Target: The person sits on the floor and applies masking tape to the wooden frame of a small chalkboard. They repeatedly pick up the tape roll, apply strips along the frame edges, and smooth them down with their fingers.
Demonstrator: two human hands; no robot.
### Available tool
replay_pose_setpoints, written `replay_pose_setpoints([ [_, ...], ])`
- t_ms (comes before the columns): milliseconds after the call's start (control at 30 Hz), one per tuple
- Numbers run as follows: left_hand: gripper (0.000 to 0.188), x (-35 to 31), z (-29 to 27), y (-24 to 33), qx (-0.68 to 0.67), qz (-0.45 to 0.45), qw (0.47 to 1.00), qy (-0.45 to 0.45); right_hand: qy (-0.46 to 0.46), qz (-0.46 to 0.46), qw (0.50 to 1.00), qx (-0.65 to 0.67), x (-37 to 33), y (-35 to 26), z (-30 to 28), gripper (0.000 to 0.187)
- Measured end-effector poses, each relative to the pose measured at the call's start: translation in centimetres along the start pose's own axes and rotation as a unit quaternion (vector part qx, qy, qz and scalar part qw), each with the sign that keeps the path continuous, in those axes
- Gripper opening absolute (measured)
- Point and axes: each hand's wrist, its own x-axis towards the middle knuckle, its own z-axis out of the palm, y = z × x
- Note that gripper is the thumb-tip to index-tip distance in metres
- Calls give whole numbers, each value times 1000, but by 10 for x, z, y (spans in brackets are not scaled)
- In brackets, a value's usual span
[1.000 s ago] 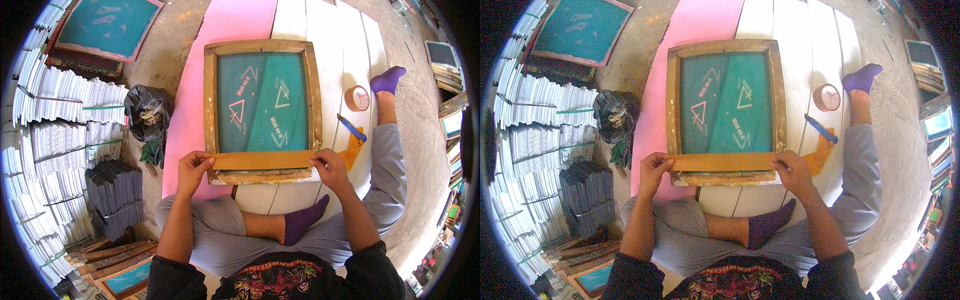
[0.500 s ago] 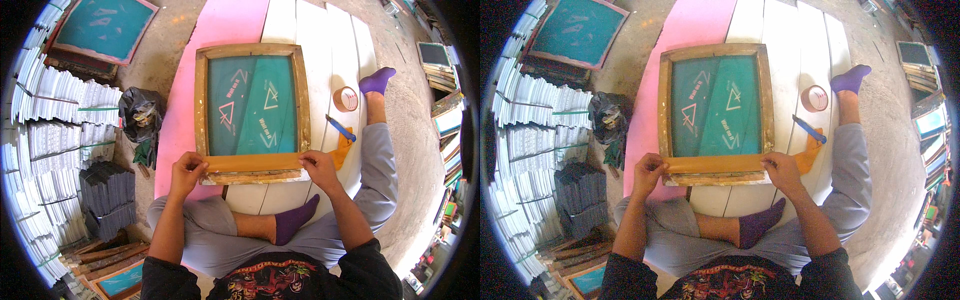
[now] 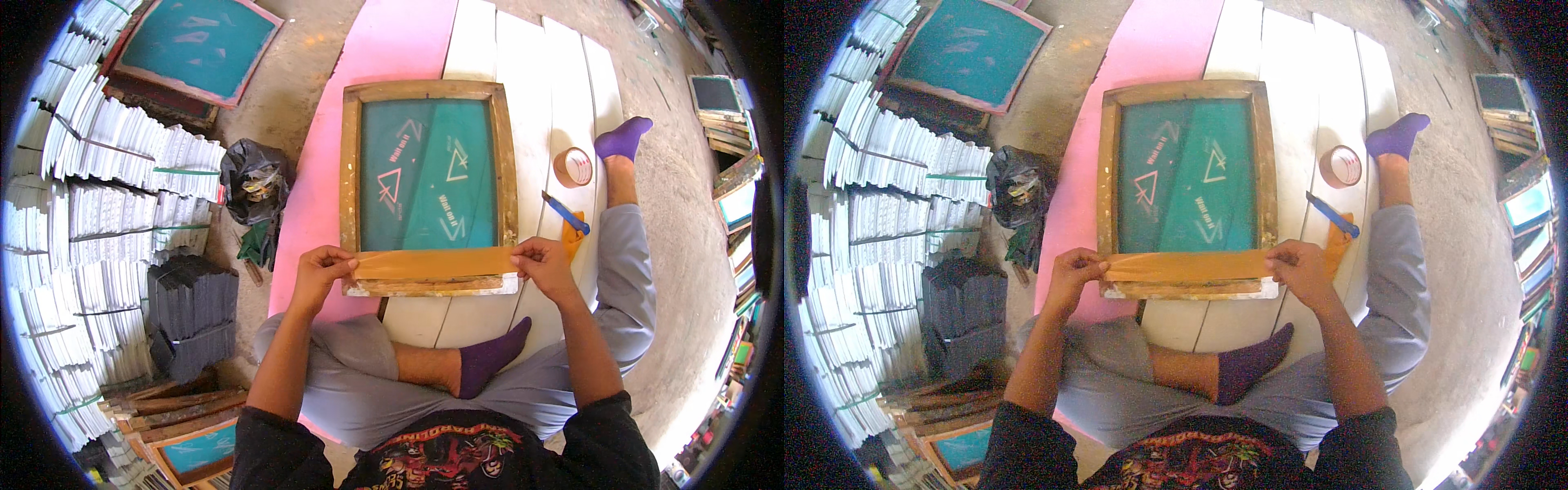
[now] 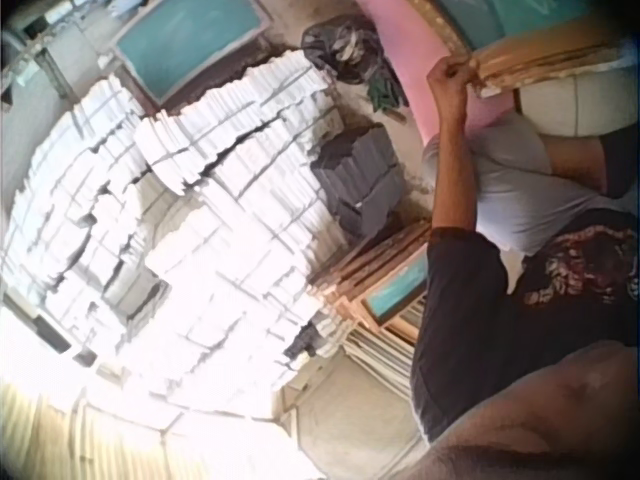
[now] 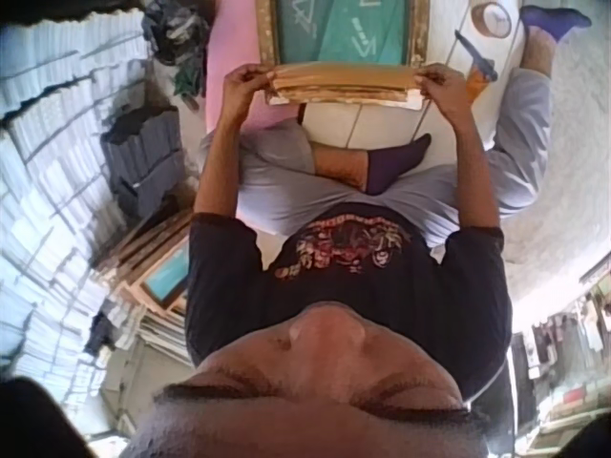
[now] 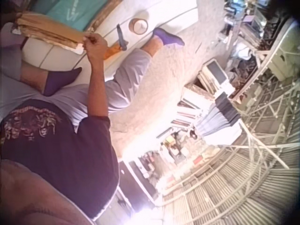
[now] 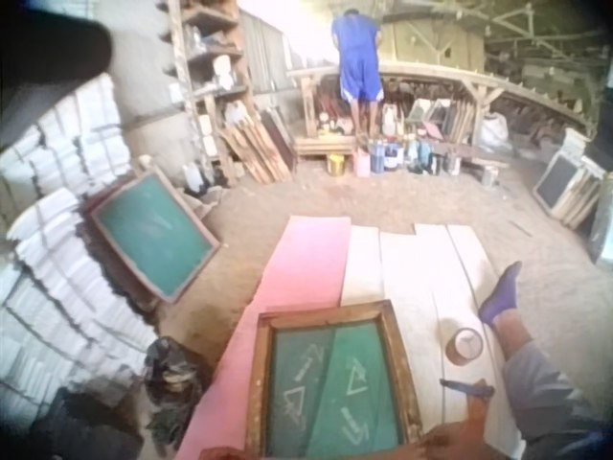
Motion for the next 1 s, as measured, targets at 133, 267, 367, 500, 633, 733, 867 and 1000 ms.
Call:
replay_pose_setpoints([
  [133,13,-5,10,10,-76,-5,997,-19,28,-56,998,9,-19,-44,-12,7],
  [267,20,-6,21,8,-71,40,996,-28,47,-108,992,-33,-28,-69,-24,7],
  [367,20,-5,24,4,0,57,998,-32,61,-127,989,-46,-31,-72,-27,7],
  [500,23,-3,15,-4,17,79,996,-35,87,-130,982,-108,-25,-48,-18,12],
  [633,21,-4,8,-3,-31,115,992,-29,89,-122,978,-146,-13,-13,2,18],
  [733,23,-2,3,-7,-33,112,993,-15,79,-96,980,-155,-14,-9,15,19],
  [867,26,1,2,1,33,90,995,14,83,-83,990,-84,-13,-2,17,14],
  [1000,39,3,1,-7,-14,22,999,24,117,-251,947,-161,-26,-35,10,10],
])
